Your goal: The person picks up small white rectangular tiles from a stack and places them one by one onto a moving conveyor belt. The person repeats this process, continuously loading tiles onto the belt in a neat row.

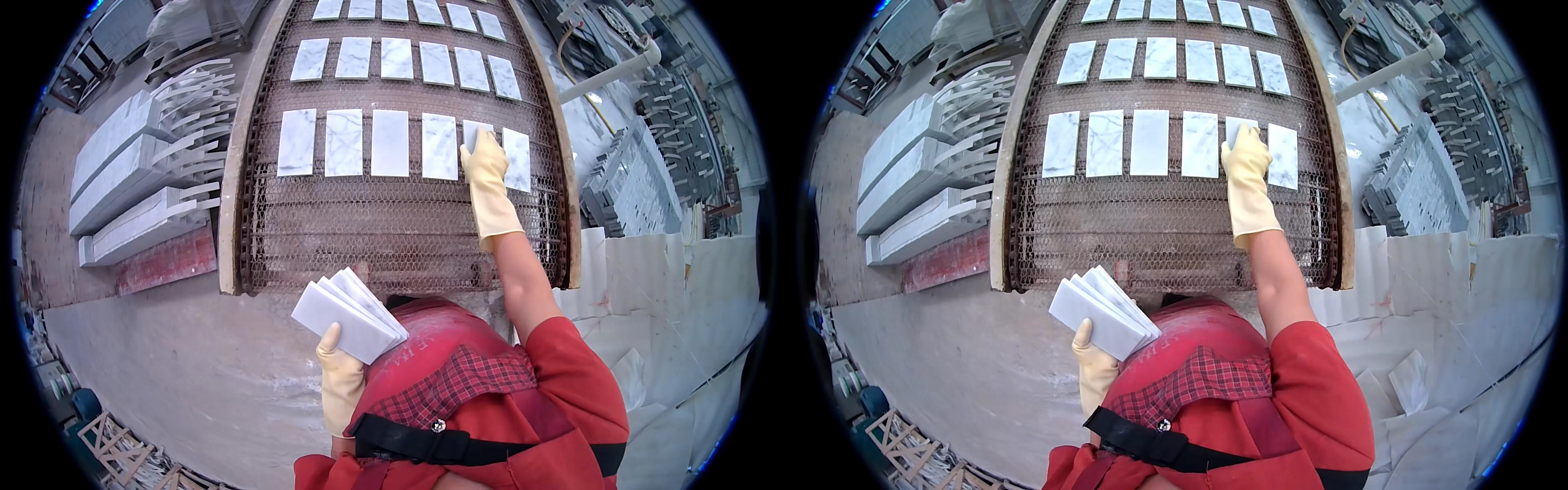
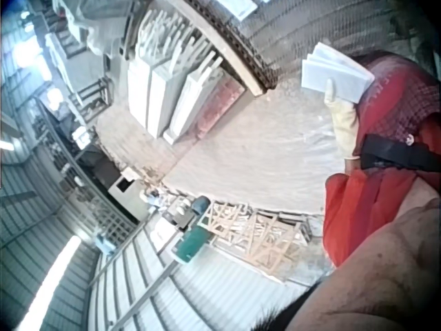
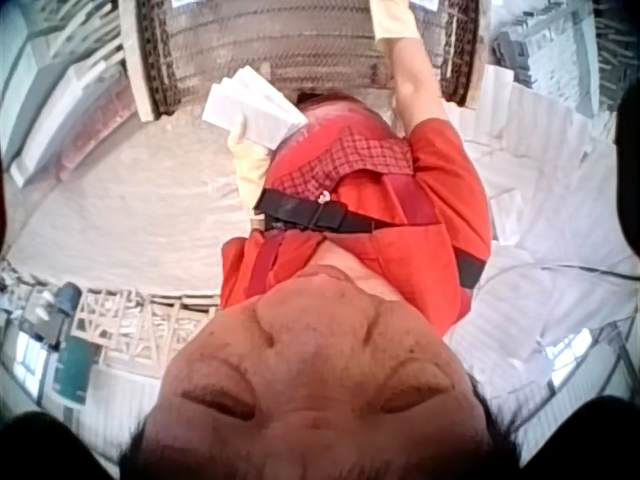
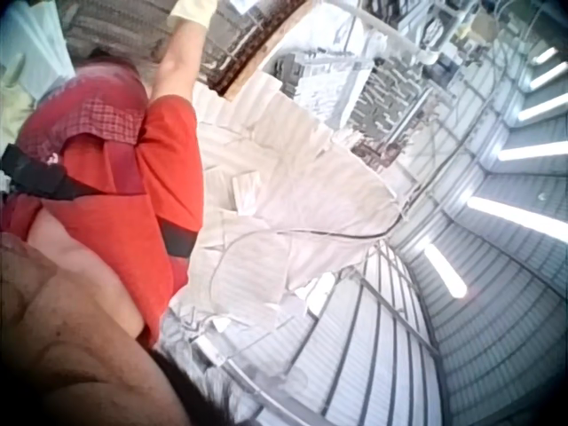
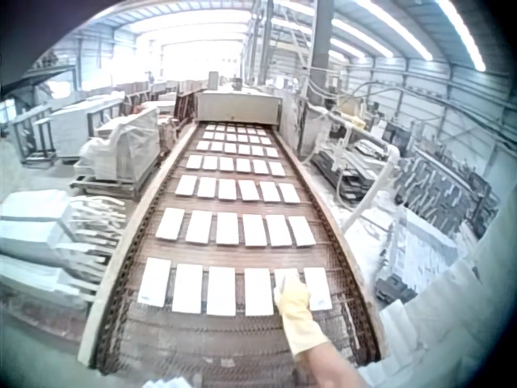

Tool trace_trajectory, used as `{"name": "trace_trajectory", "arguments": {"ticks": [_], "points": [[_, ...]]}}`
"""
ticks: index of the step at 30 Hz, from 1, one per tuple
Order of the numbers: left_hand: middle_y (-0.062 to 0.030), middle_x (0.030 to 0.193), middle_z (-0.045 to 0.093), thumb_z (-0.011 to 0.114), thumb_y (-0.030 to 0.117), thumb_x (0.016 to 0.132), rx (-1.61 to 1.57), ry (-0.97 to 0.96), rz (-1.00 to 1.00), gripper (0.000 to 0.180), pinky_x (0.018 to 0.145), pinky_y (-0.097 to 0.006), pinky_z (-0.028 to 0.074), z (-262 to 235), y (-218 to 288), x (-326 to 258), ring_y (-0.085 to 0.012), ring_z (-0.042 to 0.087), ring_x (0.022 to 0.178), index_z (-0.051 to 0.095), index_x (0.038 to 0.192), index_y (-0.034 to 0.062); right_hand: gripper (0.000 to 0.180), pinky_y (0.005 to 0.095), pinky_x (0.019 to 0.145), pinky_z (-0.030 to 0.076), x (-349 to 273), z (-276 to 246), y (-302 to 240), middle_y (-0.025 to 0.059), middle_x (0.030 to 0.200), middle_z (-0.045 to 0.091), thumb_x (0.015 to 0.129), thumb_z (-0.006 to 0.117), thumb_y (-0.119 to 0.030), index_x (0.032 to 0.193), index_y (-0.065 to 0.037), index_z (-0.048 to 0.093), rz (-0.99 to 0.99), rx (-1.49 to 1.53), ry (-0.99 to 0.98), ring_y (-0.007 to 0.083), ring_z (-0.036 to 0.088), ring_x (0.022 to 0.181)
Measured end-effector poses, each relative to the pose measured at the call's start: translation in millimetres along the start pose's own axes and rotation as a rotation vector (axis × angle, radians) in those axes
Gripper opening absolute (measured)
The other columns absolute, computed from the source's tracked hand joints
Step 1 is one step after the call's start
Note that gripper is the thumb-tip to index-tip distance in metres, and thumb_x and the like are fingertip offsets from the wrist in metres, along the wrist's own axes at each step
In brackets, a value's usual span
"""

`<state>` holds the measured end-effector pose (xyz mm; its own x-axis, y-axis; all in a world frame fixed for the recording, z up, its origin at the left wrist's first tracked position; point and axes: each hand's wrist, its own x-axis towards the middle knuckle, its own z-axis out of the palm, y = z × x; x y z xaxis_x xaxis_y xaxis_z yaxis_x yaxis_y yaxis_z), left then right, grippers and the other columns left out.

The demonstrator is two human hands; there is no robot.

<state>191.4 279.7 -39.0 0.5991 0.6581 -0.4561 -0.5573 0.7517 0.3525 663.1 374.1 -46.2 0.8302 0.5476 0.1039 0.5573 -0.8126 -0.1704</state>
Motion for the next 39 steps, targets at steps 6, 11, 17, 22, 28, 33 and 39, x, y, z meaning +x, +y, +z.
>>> {"name": "trace_trajectory", "arguments": {"ticks": [6, 11, 17, 22, 28, 33, 39], "points": [[-0.0248, 0.157, 0.052, 0.076, 0.056, 0.083, 0.05, -0.029, 0.05, 0.106, 0.122, -0.063, 0.04, 0, 8, -7, -0.0468, 0.052, 0.144, 0.034, 0.168, 0.0093, 0.059, 0.0459, 0.108, 0.054, -73, -66, -24, 0.0156, 0.138, 0.071, 0.099, 0.074, -0.041, 0.146, -0.007, 0.062, -0.227, 0.126, -0.047, 0.0348, 0.069, 0.124], [-0.0229, 0.159, 0.05, 0.072, 0.056, 0.083, 0.039, -0.086, 0.119, 0.105, 0.124, -0.058, 0.04, 6, 23, -8, -0.0423, 0.051, 0.146, 0.033, 0.168, 0.0079, 0.059, 0.0405, 0.11, 0.051, -206, -120, -83, 0.0151, 0.129, 0.076, 0.1, 0.067, -0.059, 0.134, -0.011, 0.074, -0.586, 0.618, -1.12, 0.0327, 0.07, 0.123], [-0.0213, 0.154, 0.054, 0.068, 0.039, 0.096, -0.069, -0.109, 0.019, 0.085, 0.123, -0.052, 0.043, -21, 39, -18, -0.0357, 0.055, 0.144, 0.036, 0.166, 0.0039, 0.063, 0.0374, 0.104, 0.053, -272, -88, -122, 0.0147, 0.128, 0.075, 0.101, 0.071, -0.053, 0.142, -0.006, 0.068, -0.376, 0.887, -1.519, 0.0231, 0.07, 0.119], [-0.0208, 0.152, 0.057, 0.067, 0.04, 0.102, -0.088, 0.068, 0.033, 0.078, 0.124, -0.055, 0.041, -31, 45, -27, -0.0376, 0.054, 0.144, 0.038, 0.164, 0.0035, 0.051, 0.0332, 0.099, 0.054, -295, -71, -132, 0.0077, 0.126, 0.075, 0.104, 0.073, -0.04, 0.137, -0.002, 0.069, -0.087, 0.95, -1.55, 0.0155, 0.07, 0.112], [-0.0204, 0.157, 0.055, 0.066, 0.039, 0.104, -0.38, 0.165, 0.291, 0.075, 0.128, -0.061, 0.034, -89, 43, -32, -0.0398, 0.049, 0.149, 0.039, 0.163, 0.0011, 0.048, 0.0324, 0.093, 0.056, -301, -45, -161, 0.0075, 0.119, 0.077, 0.104, 0.074, -0.039, 0.132, 0.001, 0.069, -0.005, 1.137, -1.32, 0.0145, 0.072, 0.105], [-0.0193, 0.159, 0.052, 0.07, 0.037, 0.1, -0.491, 0.18, 0.457, 0.078, 0.129, -0.066, 0.031, -125, 59, -53, -0.0396, 0.046, 0.151, 0.039, 0.163, 0.0022, 0.046, 0.033, 0.089, 0.058, -292, -9, -201, 0.0081, 0.113, 0.077, 0.104, 0.073, -0.039, 0.126, 0.002, 0.069, 0.086, 1.273, -1.074, 0.0163, 0.074, 0.097], [-0.0148, 0.154, 0.058, 0.078, 0.034, 0.095, -0.459, 0.201, 0.444, 0.078, 0.128, -0.066, 0.034, -124, 76, -63, -0.0355, 0.05, 0.148, 0.044, 0.16, 0.0067, 0.053, 0.0379, 0.09, 0.057, -288, 18, -235, 0.009, 0.118, 0.076, 0.106, 0.068, -0.049, 0.13, -0.001, 0.067, 0.185, 1.306, -1.067, 0.0194, 0.073, 0.102]]}}
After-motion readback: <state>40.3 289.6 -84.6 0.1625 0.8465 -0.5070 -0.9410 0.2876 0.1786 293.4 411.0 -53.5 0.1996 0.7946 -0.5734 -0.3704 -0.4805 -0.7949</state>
